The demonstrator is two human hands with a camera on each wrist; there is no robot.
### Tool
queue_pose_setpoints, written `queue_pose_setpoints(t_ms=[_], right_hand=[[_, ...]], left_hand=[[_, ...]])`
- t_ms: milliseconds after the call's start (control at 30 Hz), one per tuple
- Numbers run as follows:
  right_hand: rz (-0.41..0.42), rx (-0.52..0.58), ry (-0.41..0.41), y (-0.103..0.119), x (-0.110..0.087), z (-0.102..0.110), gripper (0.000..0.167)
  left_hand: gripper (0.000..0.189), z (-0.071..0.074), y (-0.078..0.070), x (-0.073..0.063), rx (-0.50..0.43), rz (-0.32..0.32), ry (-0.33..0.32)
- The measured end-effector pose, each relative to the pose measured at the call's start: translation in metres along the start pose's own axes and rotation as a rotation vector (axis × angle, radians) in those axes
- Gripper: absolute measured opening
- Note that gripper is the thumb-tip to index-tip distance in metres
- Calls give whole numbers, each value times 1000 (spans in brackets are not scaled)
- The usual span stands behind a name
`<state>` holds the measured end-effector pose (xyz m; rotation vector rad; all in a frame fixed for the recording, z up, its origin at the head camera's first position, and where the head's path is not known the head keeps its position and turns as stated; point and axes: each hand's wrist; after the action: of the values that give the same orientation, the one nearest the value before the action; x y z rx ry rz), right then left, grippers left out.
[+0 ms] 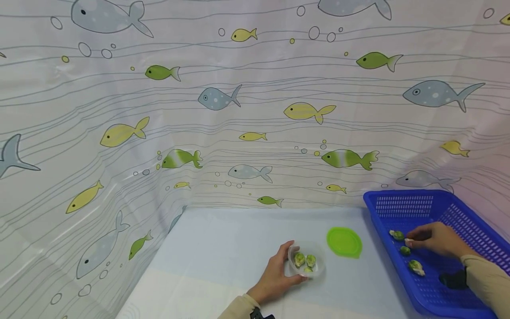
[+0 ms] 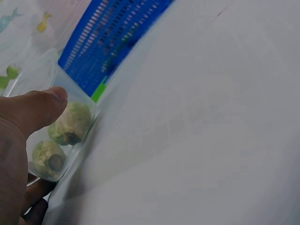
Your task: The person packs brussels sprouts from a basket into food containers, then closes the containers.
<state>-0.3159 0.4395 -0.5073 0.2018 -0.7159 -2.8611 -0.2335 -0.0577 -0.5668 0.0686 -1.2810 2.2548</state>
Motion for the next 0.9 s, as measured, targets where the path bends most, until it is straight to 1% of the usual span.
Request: queue_pose_setpoints(t_ms=[167,300,500,633,900], right_hand=[[-10,9,2,1,1,1,56],[3,3,5,1,0,1,58],[-9,-16,47,1,-1,0,59],[-1,-9,80,0,-1,-1,56],[40,27,99,-1,-3,0,47]], left_hand=[[93,0,0,0,-2,-4,-3],[93,0,0,0,-6,0,-1],[93,0,-1,0,-8,2,-2],[93,1,-2,0,-5,6,-1],[93,1,-1,-1,-7,16,4]])
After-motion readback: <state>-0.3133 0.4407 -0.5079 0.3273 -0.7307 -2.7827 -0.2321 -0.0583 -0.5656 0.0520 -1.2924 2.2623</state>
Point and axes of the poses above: each hand's wrist, its own x-axis towards the middle knuckle, its own z-axis out of the back of the hand, y = z × x, and after that the axes turned 2 degrees about y, right-handed
